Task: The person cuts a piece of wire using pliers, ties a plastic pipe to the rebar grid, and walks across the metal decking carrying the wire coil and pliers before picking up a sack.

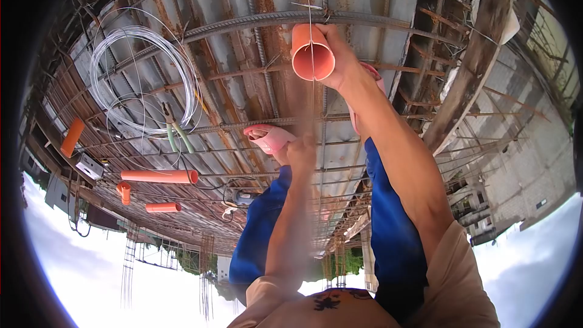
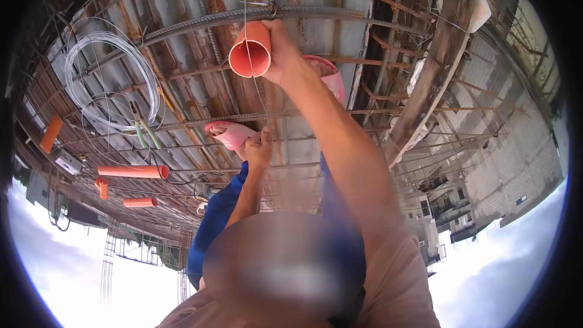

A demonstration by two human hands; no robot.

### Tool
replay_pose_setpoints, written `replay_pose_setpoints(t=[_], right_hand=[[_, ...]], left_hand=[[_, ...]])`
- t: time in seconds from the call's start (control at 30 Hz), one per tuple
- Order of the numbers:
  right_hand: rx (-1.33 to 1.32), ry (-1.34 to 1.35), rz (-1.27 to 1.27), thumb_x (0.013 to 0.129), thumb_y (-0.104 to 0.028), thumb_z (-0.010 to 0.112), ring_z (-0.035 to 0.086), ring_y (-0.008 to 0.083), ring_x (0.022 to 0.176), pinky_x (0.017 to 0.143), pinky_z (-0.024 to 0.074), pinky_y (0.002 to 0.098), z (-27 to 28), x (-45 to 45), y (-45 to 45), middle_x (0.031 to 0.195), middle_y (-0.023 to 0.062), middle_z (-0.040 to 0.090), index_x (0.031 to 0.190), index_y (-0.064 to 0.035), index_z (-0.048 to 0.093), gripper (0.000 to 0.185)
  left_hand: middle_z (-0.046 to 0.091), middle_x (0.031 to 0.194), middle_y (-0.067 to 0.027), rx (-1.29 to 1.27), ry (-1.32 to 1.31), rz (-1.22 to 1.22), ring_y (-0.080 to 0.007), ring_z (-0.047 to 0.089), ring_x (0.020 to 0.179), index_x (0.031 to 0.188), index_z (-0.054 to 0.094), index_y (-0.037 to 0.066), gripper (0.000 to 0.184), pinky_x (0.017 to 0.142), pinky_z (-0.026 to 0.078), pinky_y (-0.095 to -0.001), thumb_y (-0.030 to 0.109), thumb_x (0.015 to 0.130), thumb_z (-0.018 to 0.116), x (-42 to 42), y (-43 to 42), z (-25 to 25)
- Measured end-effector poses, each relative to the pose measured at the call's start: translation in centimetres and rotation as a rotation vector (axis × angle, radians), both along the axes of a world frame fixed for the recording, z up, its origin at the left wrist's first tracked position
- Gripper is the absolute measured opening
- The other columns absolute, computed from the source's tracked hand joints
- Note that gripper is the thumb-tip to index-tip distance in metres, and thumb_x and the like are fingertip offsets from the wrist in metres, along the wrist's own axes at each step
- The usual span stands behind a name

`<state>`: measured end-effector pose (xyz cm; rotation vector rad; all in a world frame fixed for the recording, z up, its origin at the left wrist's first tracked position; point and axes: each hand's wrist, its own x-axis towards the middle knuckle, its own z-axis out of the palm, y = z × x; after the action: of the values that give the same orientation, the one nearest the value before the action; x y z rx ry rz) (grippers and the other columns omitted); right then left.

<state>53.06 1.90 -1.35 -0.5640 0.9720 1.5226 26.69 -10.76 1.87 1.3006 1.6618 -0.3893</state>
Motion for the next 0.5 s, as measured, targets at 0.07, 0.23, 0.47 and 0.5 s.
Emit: replay_pose_setpoints(t=[0.07,0.23,0.47,0.5], right_hand=[[-0.009,0.0,0.007,0.09,-0.027,0.052,0.064,0.023,0.071,0.064,0.0564,0.036,0.2,-0.3,-0.1,0.084,0.0104,0.065,0.098,-0.003,0.061,0.026],[0.038,0.05,-0.042,0.092,-0.029,0.051,0.064,0.0258,0.076,0.066,0.0562,0.036,-0.5,-0.3,-0.5,0.088,0.0121,0.065,0.102,-0.0023,0.061,0.03],[-0.057,-0.059,0.09,0.097,-0.042,0.039,0.061,0.0305,0.103,0.078,0.0498,0.0488,0.2,-0.9,-1.5,0.109,0.013,0.063,0.12,-0.0073,0.054,0.045],[-0.136,-0.111,0.158,0.097,-0.044,0.037,0.059,0.0305,0.108,0.083,0.0472,0.0497,1.0,-1.1,-1.6,0.115,0.0128,0.061,0.123,-0.008,0.053,0.047]], left_hand=[[0.05,0.053,-0.0046,0.041,0.05,-0.038,-0.0123,0.046,0.054,0.071,0.062,-0.003,0.041,0.053,0.039,-0.0329,0.03,0.094,0.057,0.5,0.1,-1.2],[0.053,0.055,-0.0071,-0.046,0.059,0.017,-0.0132,0.049,0.057,0.076,0.065,-0.003,0.04,0.057,0.043,-0.0337,0.033,0.093,0.058,2.0,1.3,-1.5],[0.058,0.06,-0.0164,0.02,0.031,-0.019,-0.0212,0.055,0.058,0.078,0.065,-0.002,0.04,0.061,0.046,-0.0376,0.034,0.092,0.057,1.9,1.2,-1.5],[0.059,0.062,-0.0183,0.03,0.033,-0.035,-0.0237,0.057,0.059,0.079,0.066,-0.002,0.039,0.062,0.046,-0.0385,0.034,0.092,0.056,2.1,1.3,-1.4]])
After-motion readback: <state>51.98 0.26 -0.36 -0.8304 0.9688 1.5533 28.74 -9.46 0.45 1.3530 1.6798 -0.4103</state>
